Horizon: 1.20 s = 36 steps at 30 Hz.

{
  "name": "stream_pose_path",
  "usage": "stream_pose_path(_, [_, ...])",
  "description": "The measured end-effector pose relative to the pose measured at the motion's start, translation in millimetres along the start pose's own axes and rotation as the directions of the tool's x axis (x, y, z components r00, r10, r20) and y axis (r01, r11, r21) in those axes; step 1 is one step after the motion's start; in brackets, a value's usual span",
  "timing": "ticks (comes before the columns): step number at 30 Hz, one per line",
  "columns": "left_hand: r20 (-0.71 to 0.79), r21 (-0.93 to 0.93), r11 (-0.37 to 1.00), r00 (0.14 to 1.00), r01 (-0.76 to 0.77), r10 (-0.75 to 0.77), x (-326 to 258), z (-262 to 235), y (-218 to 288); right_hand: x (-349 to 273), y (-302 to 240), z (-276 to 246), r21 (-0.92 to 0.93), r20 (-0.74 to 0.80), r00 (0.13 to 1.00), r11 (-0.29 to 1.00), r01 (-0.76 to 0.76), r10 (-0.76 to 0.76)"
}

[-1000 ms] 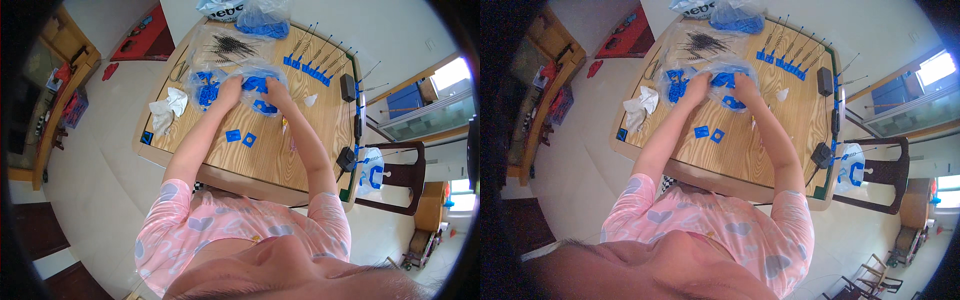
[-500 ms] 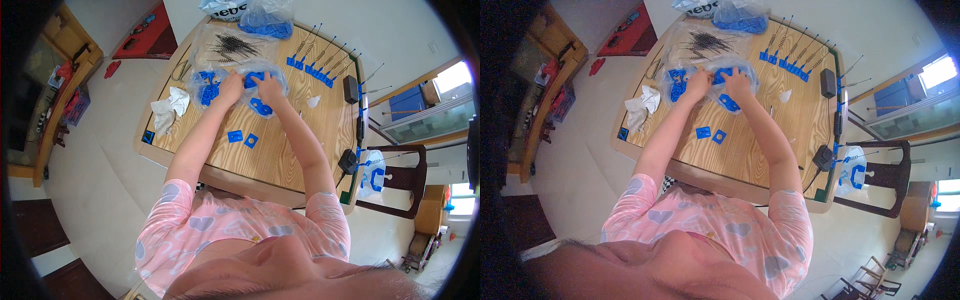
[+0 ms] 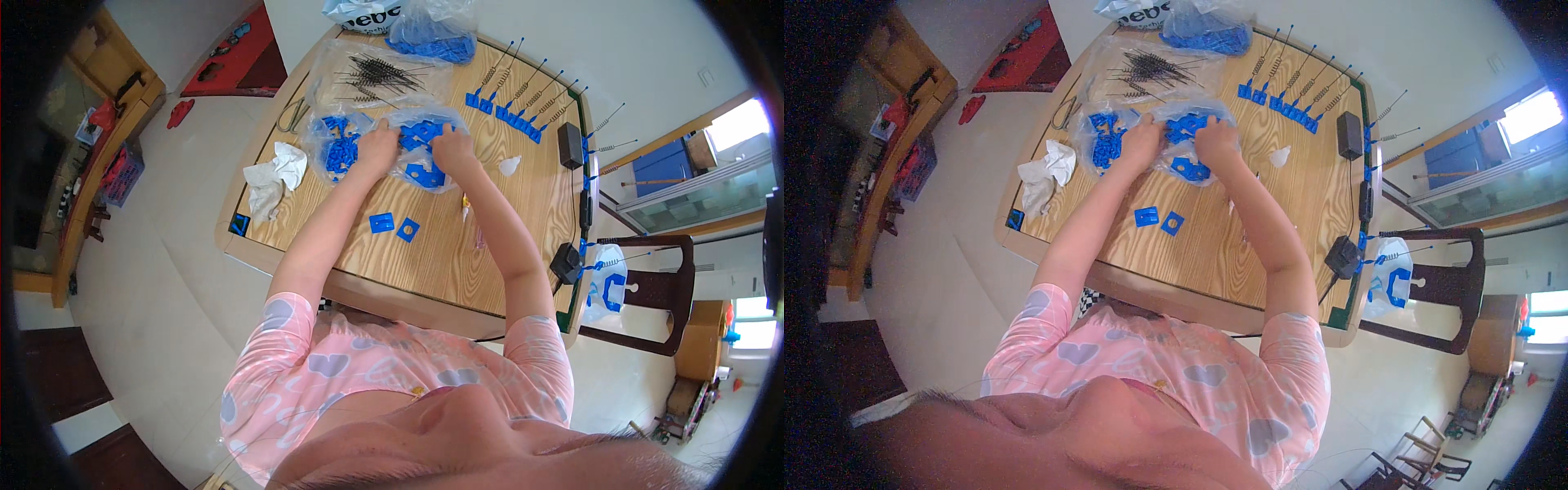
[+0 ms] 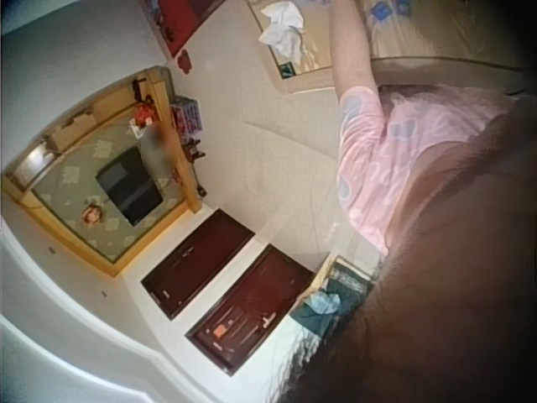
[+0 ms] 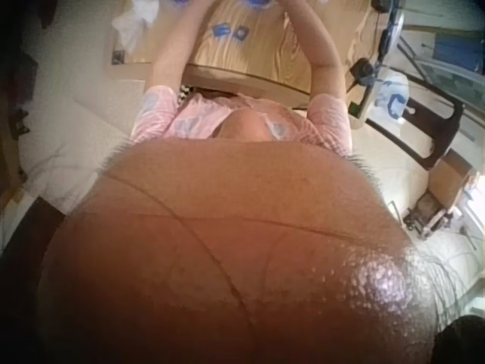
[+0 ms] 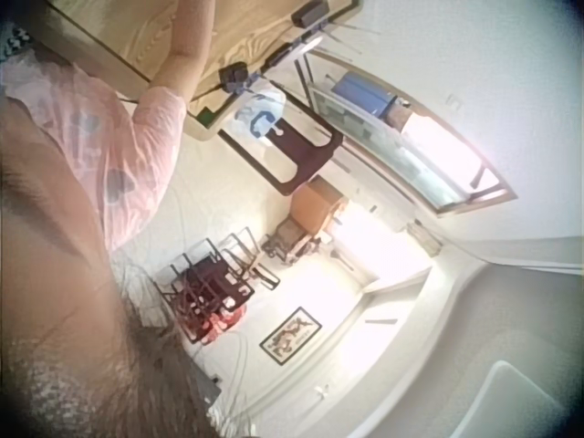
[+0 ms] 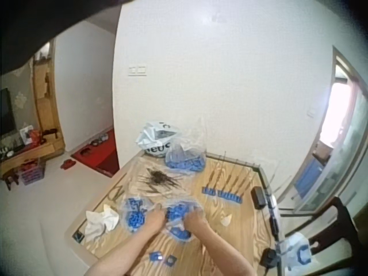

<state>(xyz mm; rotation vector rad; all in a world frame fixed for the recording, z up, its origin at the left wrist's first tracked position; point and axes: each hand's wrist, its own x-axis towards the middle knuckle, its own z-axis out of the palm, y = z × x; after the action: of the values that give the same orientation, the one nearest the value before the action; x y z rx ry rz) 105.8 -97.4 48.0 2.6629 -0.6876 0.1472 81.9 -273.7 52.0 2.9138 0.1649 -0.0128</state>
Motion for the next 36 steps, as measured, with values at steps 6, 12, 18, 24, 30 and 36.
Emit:
stream_pose_path(6, [-0.028,-0.034,0.978,0.978,-0.207,0.206,1.2,0.6,-2.8,9.2,-13.1,-11.4,0.160,-0.134,0.991,0.987,0.031,-0.009])
stream_pose_path(12, [-0.043,0.014,0.995,0.994,-0.097,0.097,12.1,-4.1,-9.2,26.5,-14.2,-15.1,0.111,-0.022,0.999,0.993,0.040,-0.038])
stream_pose_path(18, [-0.235,-0.117,0.993,0.971,0.019,-0.046,12.5,-20.7,-4.6,19.6,17.6,-34.0,0.006,0.135,0.988,0.997,-0.072,0.071])
stream_pose_path(24, [-0.338,-0.344,0.938,0.938,-0.041,-0.083,21.1,-34.5,-2.9,35.2,-3.1,-13.7,0.533,-0.153,0.988,0.839,0.107,-0.028])
stream_pose_path(30, [-0.385,-0.401,0.913,0.919,-0.079,-0.089,21.6,-43.7,7.3,62.0,25.7,38.1,0.541,-0.193,0.965,0.840,-0.045,0.175])
stream_pose_path(36, [-0.557,-0.121,0.976,0.827,-0.179,0.082,11.0,-43.5,9.0,67.7,29.8,43.6,0.558,-0.132,0.986,0.830,-0.008,0.098])
